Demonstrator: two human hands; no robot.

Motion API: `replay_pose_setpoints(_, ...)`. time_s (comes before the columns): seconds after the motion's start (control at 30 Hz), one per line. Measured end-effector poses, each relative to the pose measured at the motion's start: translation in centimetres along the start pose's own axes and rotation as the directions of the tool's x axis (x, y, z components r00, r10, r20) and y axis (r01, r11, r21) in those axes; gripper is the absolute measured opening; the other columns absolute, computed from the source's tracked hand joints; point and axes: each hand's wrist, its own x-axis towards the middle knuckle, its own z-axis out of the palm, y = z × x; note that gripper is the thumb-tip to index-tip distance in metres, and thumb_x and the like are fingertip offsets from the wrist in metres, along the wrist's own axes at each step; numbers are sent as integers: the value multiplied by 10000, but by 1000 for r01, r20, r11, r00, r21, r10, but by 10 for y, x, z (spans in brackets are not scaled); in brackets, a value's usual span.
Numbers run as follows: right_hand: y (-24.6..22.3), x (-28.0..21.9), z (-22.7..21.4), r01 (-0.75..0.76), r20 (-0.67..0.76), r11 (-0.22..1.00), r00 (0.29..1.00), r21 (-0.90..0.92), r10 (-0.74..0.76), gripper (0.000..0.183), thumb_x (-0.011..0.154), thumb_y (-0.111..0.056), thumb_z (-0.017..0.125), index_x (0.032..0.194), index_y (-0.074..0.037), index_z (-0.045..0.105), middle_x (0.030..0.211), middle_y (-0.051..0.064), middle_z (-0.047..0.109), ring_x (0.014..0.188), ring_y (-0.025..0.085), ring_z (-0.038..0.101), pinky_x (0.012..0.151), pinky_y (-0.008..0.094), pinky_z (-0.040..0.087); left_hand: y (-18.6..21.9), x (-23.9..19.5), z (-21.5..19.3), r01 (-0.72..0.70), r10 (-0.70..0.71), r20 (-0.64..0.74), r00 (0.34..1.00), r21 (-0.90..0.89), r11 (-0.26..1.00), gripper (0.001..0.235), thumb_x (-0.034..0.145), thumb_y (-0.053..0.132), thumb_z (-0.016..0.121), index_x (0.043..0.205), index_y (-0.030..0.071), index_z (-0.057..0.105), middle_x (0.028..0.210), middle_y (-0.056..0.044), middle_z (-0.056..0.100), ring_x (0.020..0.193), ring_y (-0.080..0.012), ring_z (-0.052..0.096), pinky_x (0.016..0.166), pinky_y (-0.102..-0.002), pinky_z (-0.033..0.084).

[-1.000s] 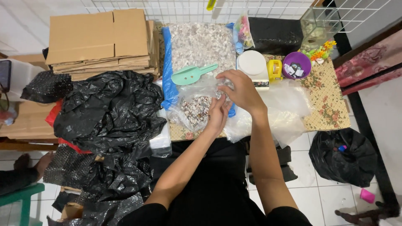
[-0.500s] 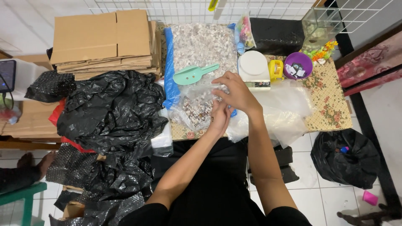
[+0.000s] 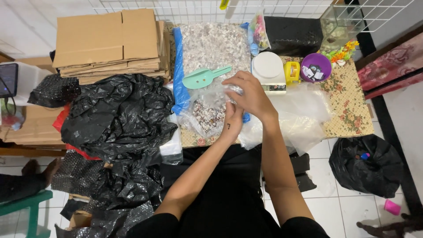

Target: Packaging small pellets or fishing bait into individual plastic bags using a scoop.

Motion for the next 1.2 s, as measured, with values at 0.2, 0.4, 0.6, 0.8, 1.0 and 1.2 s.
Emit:
replay_pose_setpoints(0.2, -4, 4, -3, 82, -83, 996, 993, 25, -80, 250, 891, -21, 772, 1121, -119, 780, 943, 85, 638, 938, 276, 616, 896, 402, 524, -9, 7, -3, -96, 92, 28, 995, 228, 969, 576, 1127, 337, 417, 1630, 178, 187, 1675, -72, 193, 1511, -273, 249, 1242, -514, 196)
replay_pose_setpoints(0.4, -15, 4, -6, 91, -20, 996, 996, -5, -91, 290, 881, -1, 735, 1153, -99, 762, 1062, 143, 643, 1019, 377, 622, 943, 488, 512, 37, -3, 13, -232, 214, 90, 973, 309, 922, 534, 1143, 303, 328, 1631, 106, 236, 1642, -182, 262, 1510, -335, 233, 1247, -547, 169)
replay_pose_setpoints(0.6, 0, 6, 3, 130, -34, 991, 991, -21, -131, 206, 909, -50, 742, 1104, -110, 766, 1071, 132, 640, 1026, 382, 621, 943, 484, 517, 56, -7, 17, -283, 267, 96, 959, 367, 886, 538, 1143, 266, 325, 1619, 42, 214, 1649, -229, 213, 1508, -374, 198, 1251, -584, 114)
replay_pose_setpoints(0.8, 5, 1, 2, 73, -102, 997, 992, 18, -71, 208, 918, -74, 750, 1113, -142, 780, 1094, 101, 648, 1034, 344, 631, 963, 456, 513, 24, 1, 5, -357, 326, 150, 934, 475, 804, 519, 1109, 142, 327, 1602, 11, 230, 1618, -240, 243, 1480, -404, 223, 1244, -610, 46)
replay_pose_setpoints(1.0, 9, -4, 0, 39, -116, 998, 993, 40, -34, 168, 941, -94, 748, 1090, -160, 790, 1084, 76, 650, 1011, 312, 643, 952, 448, 517, 20, 6, 2, -392, 349, 183, 919, 519, 760, 526, 1103, 120, 332, 1614, 50, 229, 1617, -167, 254, 1469, -342, 242, 1246, -597, 34)
replay_pose_setpoints(1.2, 10, -8, -2, 10, -141, 999, 990, 38, -5, 181, 963, -87, 703, 1111, -158, 779, 1237, 81, 610, 1005, 288, 601, 938, 451, 509, 2, 18, -5, -365, 301, 208, 931, 588, 722, 576, 1076, 100, 359, 1627, 68, 195, 1610, -214, 255, 1495, -371, 211, 1256, -568, 76)
